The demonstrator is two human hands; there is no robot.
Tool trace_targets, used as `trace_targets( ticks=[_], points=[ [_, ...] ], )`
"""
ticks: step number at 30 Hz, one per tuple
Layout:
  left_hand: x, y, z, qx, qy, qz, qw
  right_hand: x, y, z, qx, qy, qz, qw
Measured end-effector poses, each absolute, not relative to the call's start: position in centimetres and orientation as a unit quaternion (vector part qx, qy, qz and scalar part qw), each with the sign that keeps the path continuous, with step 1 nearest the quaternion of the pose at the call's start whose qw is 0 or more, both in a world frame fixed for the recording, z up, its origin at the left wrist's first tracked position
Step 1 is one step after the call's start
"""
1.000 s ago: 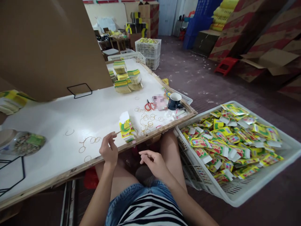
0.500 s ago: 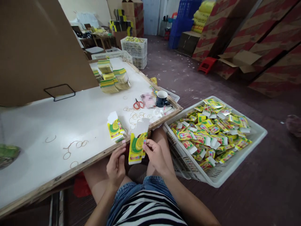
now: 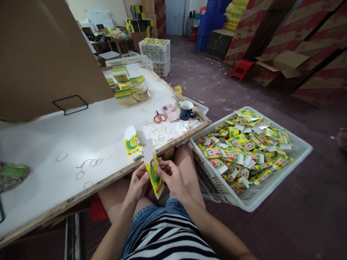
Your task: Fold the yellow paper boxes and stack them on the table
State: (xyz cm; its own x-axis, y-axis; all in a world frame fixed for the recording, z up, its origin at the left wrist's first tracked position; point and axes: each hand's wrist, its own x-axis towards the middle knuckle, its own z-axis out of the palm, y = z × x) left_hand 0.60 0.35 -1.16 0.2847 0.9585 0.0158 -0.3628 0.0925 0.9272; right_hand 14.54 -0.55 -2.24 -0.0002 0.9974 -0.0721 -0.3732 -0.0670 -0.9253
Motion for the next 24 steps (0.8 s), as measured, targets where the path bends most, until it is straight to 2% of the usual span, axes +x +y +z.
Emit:
trace_targets(
  ticks=[5,12,17,24],
  points=[
    [0.5,0.6,-1.8,0.465,0.392,0.507,0.610,14.7,-0.6,-1.9,-0.415,-0.378,0.617,0.552],
    [1.2,0.3,-2.1,0.474,0.436,0.480,0.596,15.1,-0.4,-3.6,-0.462,-0.378,0.583,0.551],
    [1.9,0.2,-1.8,0.486,0.466,0.493,0.551,15.3,0.0,-3.9,-0.493,-0.407,0.519,0.567],
    [1.8,0.3,-1.9,0.460,0.484,0.512,0.541,15.0,-0.2,-3.3,-0.510,-0.453,0.462,0.567]
  ],
)
